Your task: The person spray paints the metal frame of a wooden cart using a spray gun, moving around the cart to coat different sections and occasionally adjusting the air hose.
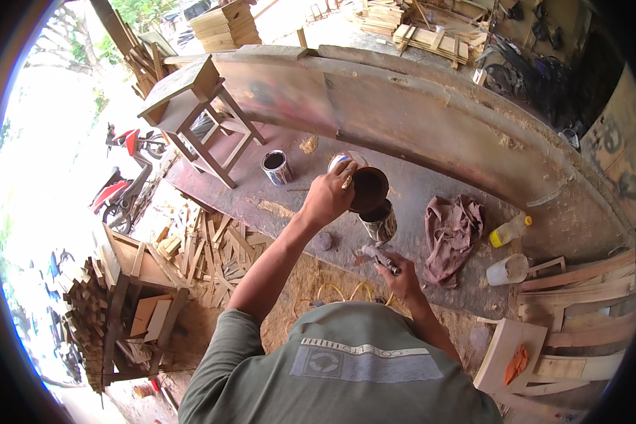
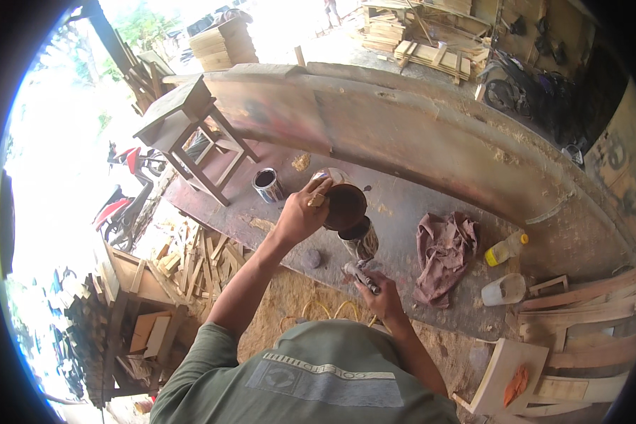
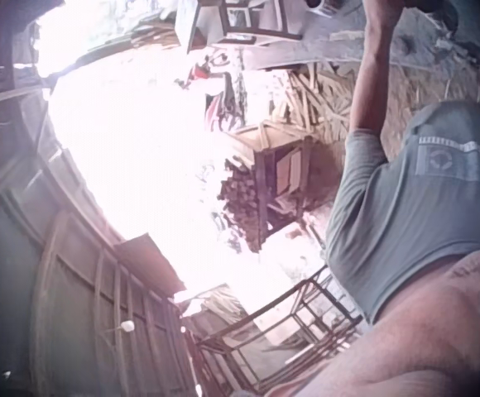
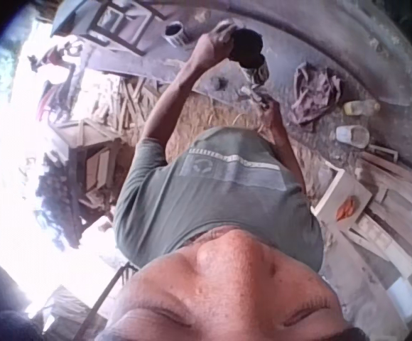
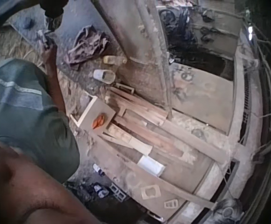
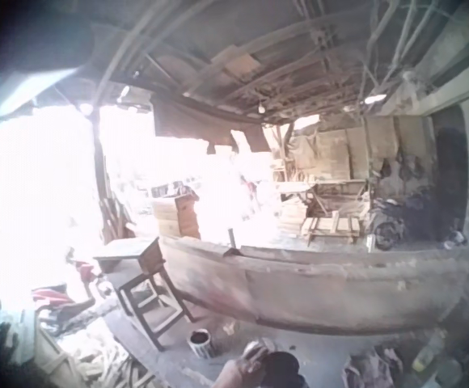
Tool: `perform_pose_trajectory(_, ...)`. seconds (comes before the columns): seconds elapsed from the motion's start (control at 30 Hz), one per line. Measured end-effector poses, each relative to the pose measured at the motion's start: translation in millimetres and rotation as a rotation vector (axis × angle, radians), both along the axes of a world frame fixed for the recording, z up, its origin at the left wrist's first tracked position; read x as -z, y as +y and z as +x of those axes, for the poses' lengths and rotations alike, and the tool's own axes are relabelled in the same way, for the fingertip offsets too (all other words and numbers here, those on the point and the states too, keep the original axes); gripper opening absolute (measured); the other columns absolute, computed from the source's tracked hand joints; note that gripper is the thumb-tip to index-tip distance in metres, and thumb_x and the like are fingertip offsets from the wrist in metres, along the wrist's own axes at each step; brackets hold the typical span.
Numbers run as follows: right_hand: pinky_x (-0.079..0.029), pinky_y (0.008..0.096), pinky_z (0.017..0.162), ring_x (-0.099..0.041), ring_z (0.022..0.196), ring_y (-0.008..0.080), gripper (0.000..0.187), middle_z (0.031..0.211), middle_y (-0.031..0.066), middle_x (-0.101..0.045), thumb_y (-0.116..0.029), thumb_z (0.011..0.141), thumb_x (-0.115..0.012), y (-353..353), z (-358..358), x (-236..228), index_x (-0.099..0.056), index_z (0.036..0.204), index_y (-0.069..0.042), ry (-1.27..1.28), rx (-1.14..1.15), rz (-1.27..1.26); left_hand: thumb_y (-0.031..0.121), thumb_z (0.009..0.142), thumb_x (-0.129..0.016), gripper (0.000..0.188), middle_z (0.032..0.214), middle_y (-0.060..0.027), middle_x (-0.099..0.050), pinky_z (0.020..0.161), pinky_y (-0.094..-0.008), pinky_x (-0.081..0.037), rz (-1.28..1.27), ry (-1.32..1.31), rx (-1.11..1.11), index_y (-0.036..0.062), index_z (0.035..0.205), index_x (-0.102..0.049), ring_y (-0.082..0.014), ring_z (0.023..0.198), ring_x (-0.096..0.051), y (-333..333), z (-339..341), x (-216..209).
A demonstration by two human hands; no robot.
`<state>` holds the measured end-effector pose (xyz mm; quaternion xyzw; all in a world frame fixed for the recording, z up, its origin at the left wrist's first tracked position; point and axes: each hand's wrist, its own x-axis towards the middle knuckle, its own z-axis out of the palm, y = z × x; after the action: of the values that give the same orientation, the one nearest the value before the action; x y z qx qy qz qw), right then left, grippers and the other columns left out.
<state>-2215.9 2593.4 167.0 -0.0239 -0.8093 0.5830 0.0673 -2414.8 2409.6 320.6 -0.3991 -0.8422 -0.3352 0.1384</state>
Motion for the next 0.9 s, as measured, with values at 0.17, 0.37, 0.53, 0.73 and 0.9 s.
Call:
perform_pose_trajectory(0.17, -0.054, 0.0384, 0.085, -0.071, 0.098, 0.0334, 0.034, 0.105, 0.0221, -0.071, -0.016, 0.09, -0.071, -5, -5, -6, -0.068, 0.118, 0.002, 0.1, -0.038, 0.061, 0.004, 0.082, -0.064, 0.053, 0.134, -0.0223, -0.059, 0.089, -0.0461, -0.058, -0.075, 0.095, -0.045, -0.001, 0.134, -0.056, -0.0418, 0.106, -0.066, -2, 7, -2)
perform_pose_trajectory(0.37, -0.055, 0.0386, 0.08, -0.072, 0.093, 0.0329, 0.031, 0.102, 0.022, -0.072, -0.016, 0.09, -0.072, -10, -10, -10, -0.069, 0.115, 0.002, 0.06, -0.092, 0.023, 0.004, 0.079, -0.064, 0.062, 0.146, -0.024, -0.049, 0.087, -0.045, -0.058, -0.29, 0.108, -0.091, -0.0041, 0.139, -0.051, -0.0395, 0.106, -0.067, -4, 18, -8)
perform_pose_trajectory(0.53, -0.055, 0.0382, 0.078, -0.072, 0.091, 0.0329, 0.029, 0.1, 0.0218, -0.071, -0.015, 0.089, -0.072, -14, -14, 0, -0.069, 0.113, 0.002, 0.121, -0.09, 0.006, 0.003, 0.081, -0.058, 0.063, 0.148, -0.0307, -0.043, 0.084, -0.0451, -0.059, -0.31, 0.228, -0.038, -0.0082, 0.142, -0.047, -0.0403, 0.102, -0.068, -7, 19, -4)
perform_pose_trajectory(0.73, -0.054, 0.0382, 0.077, -0.072, 0.089, 0.0345, 0.029, 0.098, 0.0218, -0.071, -0.014, 0.089, -0.072, -17, -17, 6, -0.069, 0.113, 0.002, 0.15, -0.102, -0.02, -0.002, 0.078, -0.06, 0.065, 0.151, -0.0235, -0.042, 0.087, -0.0433, -0.06, -0.267, 0.251, -0.063, -0.0044, 0.142, -0.049, -0.0381, 0.116, -0.064, -6, 22, -1)
perform_pose_trajectory(0.9, -0.054, 0.0385, 0.077, -0.072, 0.089, 0.0349, 0.029, 0.098, 0.0216, -0.07, -0.013, 0.089, -0.071, -18, -14, 9, -0.068, 0.115, 0.001, 0.111, -0.087, -0.014, 0.003, 0.082, -0.062, 0.06, 0.148, -0.0244, -0.046, 0.088, -0.044, -0.059, -0.272, 0.204, -0.076, -0.0044, 0.14, -0.05, -0.0385, 0.111, -0.066, -8, 19, 1)
